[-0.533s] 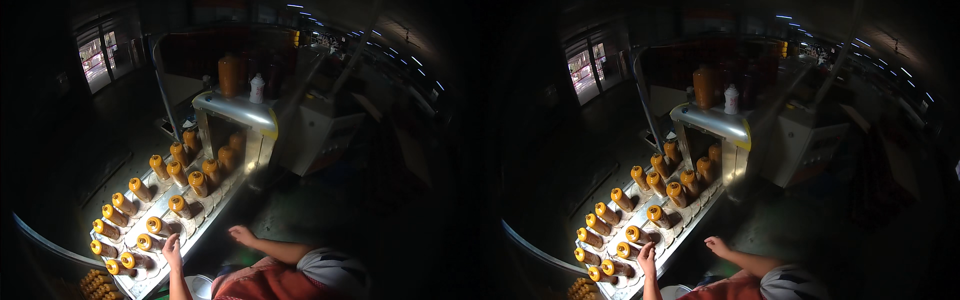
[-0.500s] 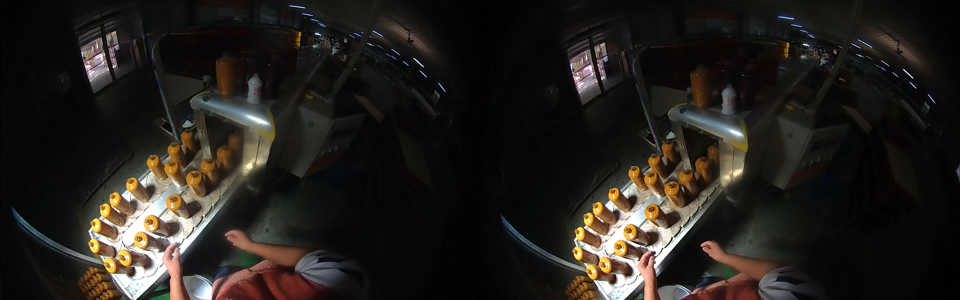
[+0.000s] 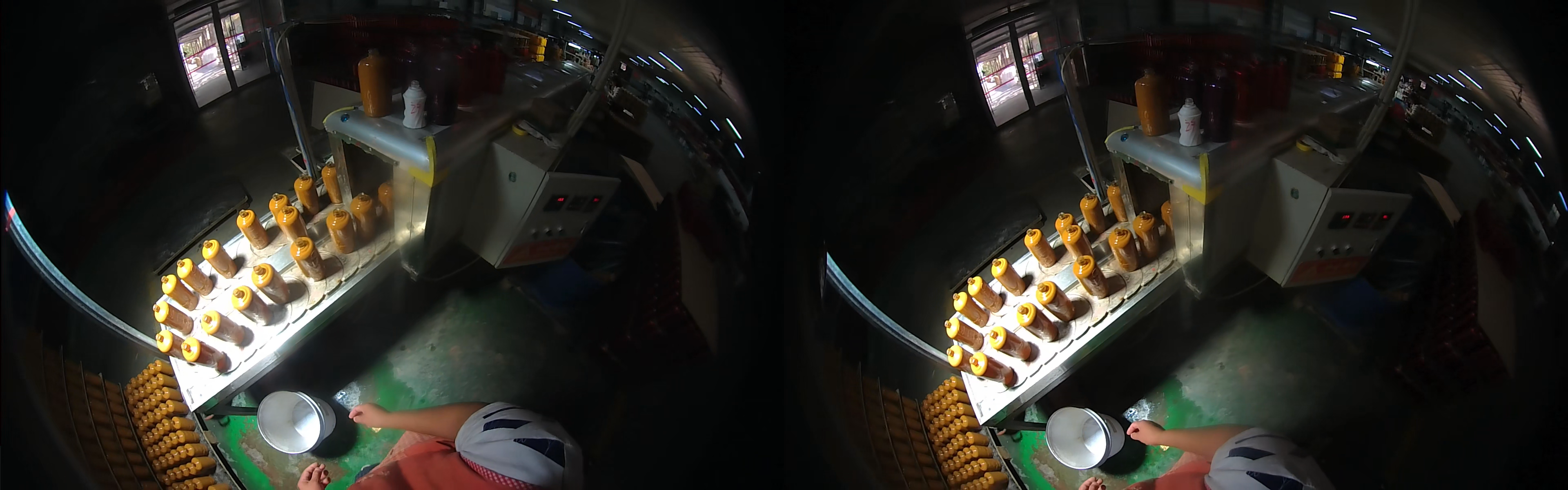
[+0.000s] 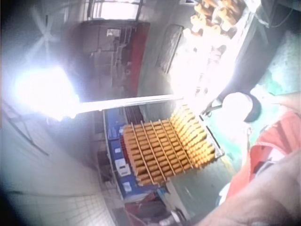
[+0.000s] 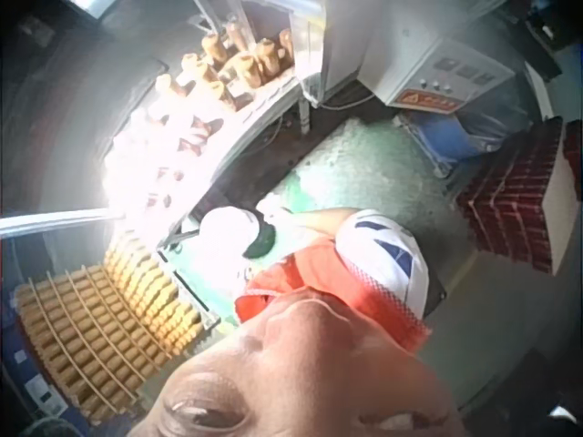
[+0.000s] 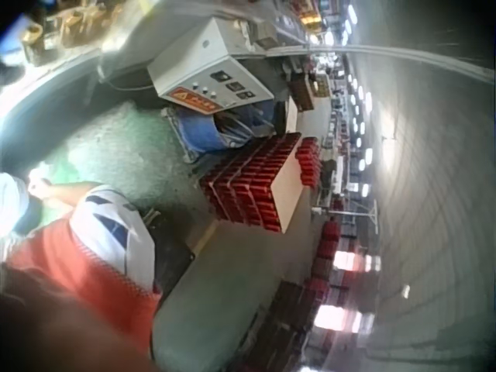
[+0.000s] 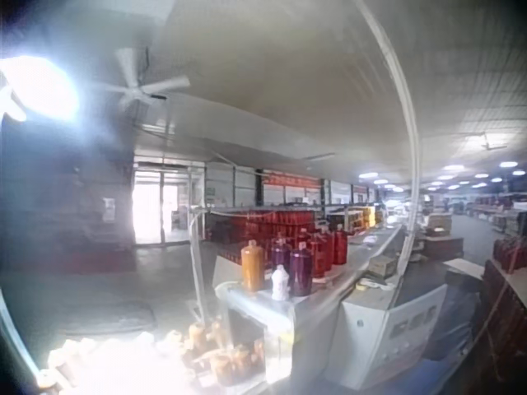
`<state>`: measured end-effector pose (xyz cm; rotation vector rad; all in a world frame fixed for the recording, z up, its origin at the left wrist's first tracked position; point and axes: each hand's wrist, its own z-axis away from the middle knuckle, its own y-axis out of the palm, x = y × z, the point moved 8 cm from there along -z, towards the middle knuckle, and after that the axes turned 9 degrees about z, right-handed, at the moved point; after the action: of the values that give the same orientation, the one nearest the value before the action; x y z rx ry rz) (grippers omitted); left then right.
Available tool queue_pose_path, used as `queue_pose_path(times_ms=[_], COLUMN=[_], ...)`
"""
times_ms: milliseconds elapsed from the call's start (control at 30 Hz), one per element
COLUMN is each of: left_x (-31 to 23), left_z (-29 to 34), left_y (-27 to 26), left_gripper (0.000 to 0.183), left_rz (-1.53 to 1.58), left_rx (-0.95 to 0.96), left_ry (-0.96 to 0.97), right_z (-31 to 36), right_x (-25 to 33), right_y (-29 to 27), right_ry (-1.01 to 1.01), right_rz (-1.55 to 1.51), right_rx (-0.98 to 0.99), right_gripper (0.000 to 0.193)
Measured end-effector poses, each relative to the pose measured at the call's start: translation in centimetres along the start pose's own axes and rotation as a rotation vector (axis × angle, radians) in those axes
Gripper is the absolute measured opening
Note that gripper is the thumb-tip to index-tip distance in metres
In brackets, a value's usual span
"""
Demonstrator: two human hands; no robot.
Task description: The person repeatedly picks up yellow cylindrical spools from a rack, places them on a conveyor belt, and moves them into a processing machine. The person also moves a large flat board and handles a metal pot during the process.
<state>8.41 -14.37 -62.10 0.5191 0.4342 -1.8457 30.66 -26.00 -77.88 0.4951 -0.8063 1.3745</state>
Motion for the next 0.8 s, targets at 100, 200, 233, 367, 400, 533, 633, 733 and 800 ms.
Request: queue_pose_path(times_ms=[100, 200, 233, 367, 400, 533, 633, 733, 800], left_x=[1.7, 3.5, 4.5, 11.6, 13.2, 17.3, 19.5, 21.0, 20.8], left_z=[2.6, 4.8, 5.8, 9.6, 10.7, 16.1, 21.1, 22.5, 22.0], left_y=[-4.3, -10.7, -13.7, -29.9, -34.9, -51.5, -61.7, -69.4, -72.6], left_gripper=[0.021, 0.022, 0.023, 0.025, 0.025, 0.026, 0.027, 0.029, 0.029], left_rz=[0.070, 0.106, 0.118, 0.229, 0.238, 0.255, 0.378, 0.486, 0.561], left_rx=[-0.014, -0.024, -0.042, -0.184, -0.231, -0.396, -0.575, -0.678, -0.690], left_ry=[0.038, 0.065, 0.063, 0.056, 0.047, -0.001, 0.031, 0.086, 0.118], right_z=[0.6, 1.9, 2.5, 5.8, 6.2, 9.3, 11.3, 11.2, 9.6], right_x=[0.3, 1.5, 1.8, 5.9, 6.2, 10.2, 15.4, 19.7, 20.2], right_y=[3.9, 9.1, 11.4, 23.5, 27.7, 42.5, 52.3, 59.7, 63.7], right_ry=[0.049, -0.050, -0.066, 0.011, 0.068, -0.013, -0.003, -0.074, -0.018], right_rz=[0.037, 0.139, 0.142, 0.192, 0.214, 0.285, 0.305, 0.413, 0.421], right_rx=[0.044, 0.015, 0.019, 0.149, 0.202, 0.364, 0.583, 0.674, 0.706], right_gripper=[0.023, 0.023, 0.024, 0.022, 0.023, 0.026, 0.024, 0.026, 0.026])
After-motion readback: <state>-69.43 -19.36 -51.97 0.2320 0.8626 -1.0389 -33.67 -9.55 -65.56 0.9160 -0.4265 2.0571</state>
